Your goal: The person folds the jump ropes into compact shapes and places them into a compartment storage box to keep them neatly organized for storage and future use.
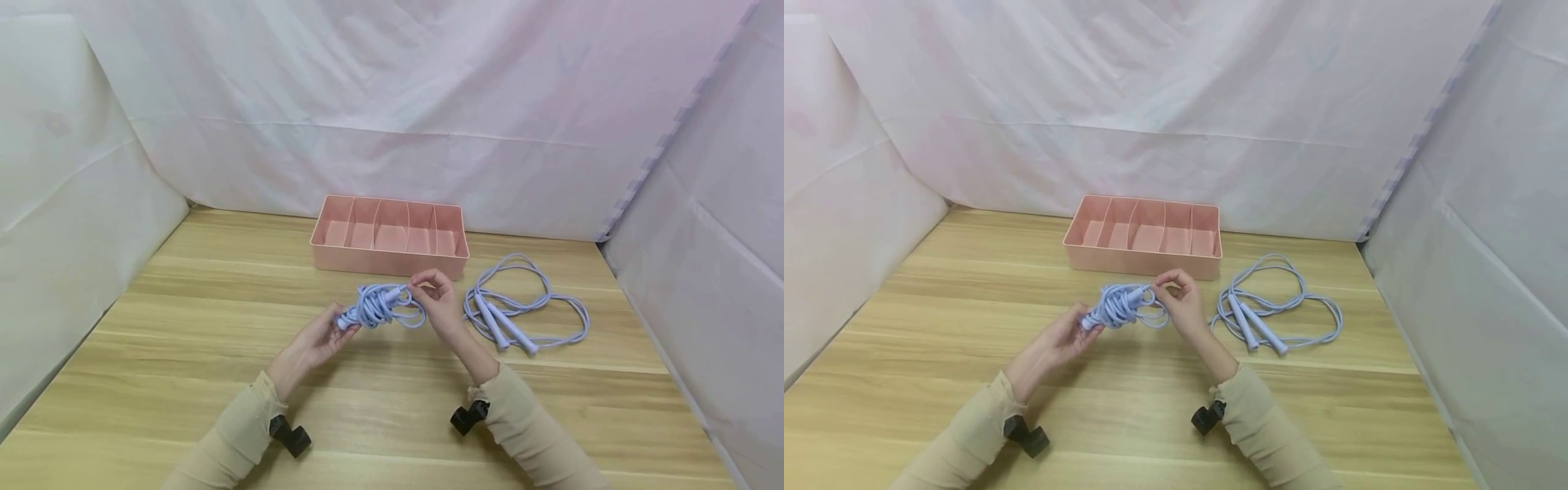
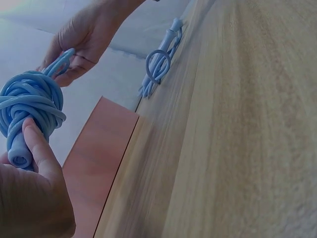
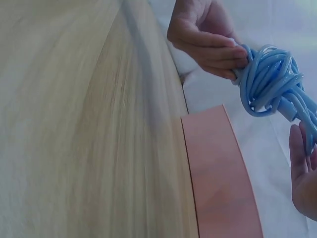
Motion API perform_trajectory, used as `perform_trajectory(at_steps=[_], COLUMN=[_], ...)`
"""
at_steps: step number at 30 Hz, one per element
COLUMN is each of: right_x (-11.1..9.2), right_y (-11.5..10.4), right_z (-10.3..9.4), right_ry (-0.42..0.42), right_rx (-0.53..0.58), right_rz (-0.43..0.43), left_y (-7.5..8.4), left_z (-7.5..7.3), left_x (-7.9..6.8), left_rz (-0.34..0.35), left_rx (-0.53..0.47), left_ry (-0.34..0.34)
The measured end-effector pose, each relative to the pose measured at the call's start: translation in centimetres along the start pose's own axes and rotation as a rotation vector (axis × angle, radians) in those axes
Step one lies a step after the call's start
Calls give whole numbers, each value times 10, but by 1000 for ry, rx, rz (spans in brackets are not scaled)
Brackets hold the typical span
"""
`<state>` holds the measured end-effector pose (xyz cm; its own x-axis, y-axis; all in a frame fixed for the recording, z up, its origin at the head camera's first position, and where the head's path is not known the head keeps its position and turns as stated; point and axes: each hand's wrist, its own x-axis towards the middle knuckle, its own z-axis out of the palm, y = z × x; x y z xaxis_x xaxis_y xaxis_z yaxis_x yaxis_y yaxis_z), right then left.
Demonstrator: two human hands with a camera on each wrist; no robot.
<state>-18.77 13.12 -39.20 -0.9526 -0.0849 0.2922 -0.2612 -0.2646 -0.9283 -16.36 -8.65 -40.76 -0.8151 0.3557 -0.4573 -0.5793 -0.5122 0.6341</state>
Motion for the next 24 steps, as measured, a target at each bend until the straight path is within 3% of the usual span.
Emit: perform_trajectory(at_steps=[4,10,13,15,18,21,24], right_x=[-3,-7,-7,-6,-3,-2,-1], right_y=[-7,-13,-12,-10,-8,-7,-5], right_z=[-6,-15,-20,-22,-24,-26,-25], right_ry=[-81,-247,-327,-365,-365,-279,-182], right_rx=[-158,-306,-402,-525,-756,-996,-1174], right_rz=[-99,-174,-271,-417,-718,-993,-1149], left_y=[1,3,3,3,1,-2,-5], left_z=[-1,-2,-3,-4,-4,-4,-1], left_x=[0,-1,-1,-1,-2,-2,-2], left_rz=[-12,-17,-17,-23,-24,-18,5], left_rx=[-9,9,23,20,7,-13,-38], left_ry=[-9,-39,-43,-40,-31,-19,9])
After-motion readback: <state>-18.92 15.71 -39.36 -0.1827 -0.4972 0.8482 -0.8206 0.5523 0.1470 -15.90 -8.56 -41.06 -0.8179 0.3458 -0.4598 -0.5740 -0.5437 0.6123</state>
